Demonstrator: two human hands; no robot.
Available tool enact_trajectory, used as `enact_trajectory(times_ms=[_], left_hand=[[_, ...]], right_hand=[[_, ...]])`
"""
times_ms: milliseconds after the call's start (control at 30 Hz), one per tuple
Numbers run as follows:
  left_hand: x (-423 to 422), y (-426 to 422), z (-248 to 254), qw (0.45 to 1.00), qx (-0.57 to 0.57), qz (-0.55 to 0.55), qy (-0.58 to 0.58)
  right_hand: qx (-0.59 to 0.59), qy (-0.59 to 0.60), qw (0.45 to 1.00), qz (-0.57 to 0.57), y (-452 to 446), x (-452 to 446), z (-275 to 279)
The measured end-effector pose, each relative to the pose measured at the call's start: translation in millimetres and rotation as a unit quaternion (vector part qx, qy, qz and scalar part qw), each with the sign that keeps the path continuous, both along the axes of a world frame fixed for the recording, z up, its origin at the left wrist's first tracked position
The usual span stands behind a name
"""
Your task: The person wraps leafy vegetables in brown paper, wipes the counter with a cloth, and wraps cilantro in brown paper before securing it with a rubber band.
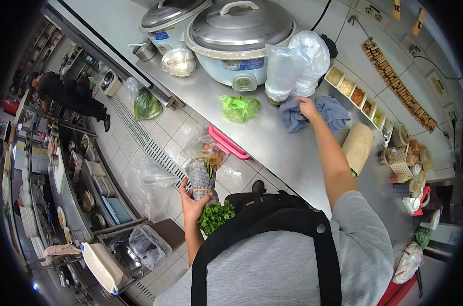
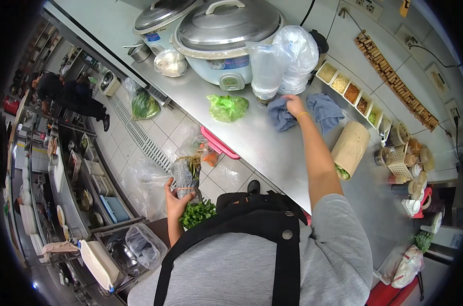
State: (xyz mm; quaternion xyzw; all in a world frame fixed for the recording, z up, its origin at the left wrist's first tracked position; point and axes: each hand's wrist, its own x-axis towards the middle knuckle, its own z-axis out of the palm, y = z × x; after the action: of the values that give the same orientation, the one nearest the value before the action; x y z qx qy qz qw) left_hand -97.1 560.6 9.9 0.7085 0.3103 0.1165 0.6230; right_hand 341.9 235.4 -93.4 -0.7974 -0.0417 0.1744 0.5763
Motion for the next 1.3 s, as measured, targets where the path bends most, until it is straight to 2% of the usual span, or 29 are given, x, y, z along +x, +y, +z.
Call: enact_trajectory(times_ms=[33, 67, 100, 133, 167, 200, 233, 267, 300, 333, 367, 433, 467, 533, 567, 633, 667, 700, 767, 800, 867, 900, 933, 967, 1100, 1167, 1200, 1267, 1300], left_hand=[[0.4, -1.2, 3.3, 1.000, 0.000, -0.001, 0.002], [3.7, -2.9, 7.3, 1.000, 0.017, -0.004, 0.015], [6.7, -3.6, 9.9, 0.999, 0.034, -0.007, 0.027], [11.3, -1.2, 7.8, 0.999, 0.036, -0.012, 0.026], [17.7, 2.1, 2.5, 0.996, 0.080, -0.033, 0.031], [23.7, 2.6, -0.8, 0.990, 0.123, -0.053, 0.035], [37.9, -5.6, 13.8, 0.997, 0.018, -0.067, 0.015], [45.6, -6.0, 5.6, 0.997, 0.014, -0.071, 0.018], [56.3, -3.1, -9.4, 0.994, 0.045, -0.097, 0.019], [70.4, -0.6, -16.8, 0.989, 0.078, -0.122, 0.017], [84.4, -5.0, -12.0, 0.989, 0.077, -0.123, 0.016], [106.3, -25.6, 4.3, 0.981, 0.092, -0.170, -0.008], [114.1, -33.0, 10.6, 0.982, 0.091, -0.167, 0.000], [135.4, -46.1, 19.5, 0.966, 0.110, -0.234, -0.005], [145.0, -51.6, 20.0, 0.967, 0.109, -0.232, -0.004], [164.8, -64.1, 20.6, 0.924, 0.241, -0.296, 0.027], [175.0, -71.3, 18.0, 0.924, 0.240, -0.296, 0.026], [185.4, -78.7, 12.0, 0.923, 0.218, -0.315, 0.003], [204.8, -94.7, -1.3, 0.921, 0.195, -0.336, -0.020], [214.3, -102.8, -8.8, 0.914, 0.202, -0.351, -0.033], [225.5, -120.1, -25.3, 0.906, 0.207, -0.367, -0.044], [228.8, -128.7, -34.6, 0.887, 0.283, -0.366, 0.012], [230.2, -136.0, -43.8, 0.858, 0.358, -0.361, 0.066], [227.2, -142.2, -53.2, 0.855, 0.380, -0.342, 0.088], [206.0, -156.6, -49.3, 0.867, 0.377, -0.310, 0.102], [199.6, -157.9, -57.2, 0.894, 0.353, -0.271, 0.053], [198.2, -158.8, -62.9, 0.894, 0.354, -0.268, 0.055], [198.0, -159.7, -75.0, 0.910, 0.353, -0.216, -0.038], [198.8, -158.9, -78.1, 0.910, 0.354, -0.210, -0.038]], right_hand=[[0.000, 0.002, 1.000, -0.001, 5.5, -15.0, -3.2], [-0.180, -0.092, 0.977, -0.063, 15.3, -41.1, -11.5], [-0.352, -0.180, 0.911, -0.121, 25.5, -68.2, -19.4], [-0.378, -0.219, 0.899, -0.028, 38.3, -86.8, -34.3], [-0.345, -0.250, 0.900, 0.090, 55.2, -119.6, -21.6], [-0.276, -0.278, 0.906, 0.161, 74.9, -158.1, -22.5], [-0.205, -0.299, 0.902, 0.233, 90.5, -195.8, -24.9], [-0.095, -0.210, 0.903, 0.363, 99.4, -219.4, -19.6], [0.005, -0.104, 0.901, 0.420, 104.4, -241.5, -17.0], [0.024, -0.036, 0.898, 0.438, 104.1, -258.2, -8.5], [0.015, -0.013, 0.902, 0.431, 100.0, -269.4, -5.7], [0.036, -0.046, 0.926, 0.373, 68.5, -270.5, 8.5], [0.005, -0.025, 0.939, 0.342, 45.1, -266.1, 11.2], [-0.032, -0.021, 0.947, 0.320, -12.3, -256.4, 51.5], [-0.088, -0.028, 0.942, 0.321, -43.3, -253.6, 67.2], [-0.263, -0.009, 0.921, 0.287, -89.2, -260.9, 109.4], [-0.346, 0.013, 0.898, 0.270, -105.2, -267.7, 121.6], [-0.347, 0.013, 0.898, 0.269, -119.0, -277.1, 117.6], [-0.429, -0.163, 0.877, 0.140, -138.5, -294.5, 104.8], [-0.431, -0.162, 0.877, 0.139, -137.6, -294.5, 102.3], [-0.265, -0.078, 0.959, 0.071, -126.2, -292.7, 97.5], [-0.266, -0.075, 0.958, 0.072, -118.9, -292.3, 89.4], [-0.191, -0.050, 0.979, 0.050, -108.0, -290.2, 78.4], [-0.113, -0.025, 0.993, 0.028, -96.0, -287.1, 68.8], [-0.045, -0.103, 0.994, -0.003, -32.2, -256.1, 55.2], [0.003, -0.117, 0.993, -0.015, -1.4, -237.4, 50.9], [0.005, -0.116, 0.993, -0.011, 10.7, -228.4, 42.7], [-0.055, -0.143, 0.986, -0.065, 32.8, -215.6, 23.2], [-0.053, -0.145, 0.986, -0.060, 41.0, -215.8, 19.9]])
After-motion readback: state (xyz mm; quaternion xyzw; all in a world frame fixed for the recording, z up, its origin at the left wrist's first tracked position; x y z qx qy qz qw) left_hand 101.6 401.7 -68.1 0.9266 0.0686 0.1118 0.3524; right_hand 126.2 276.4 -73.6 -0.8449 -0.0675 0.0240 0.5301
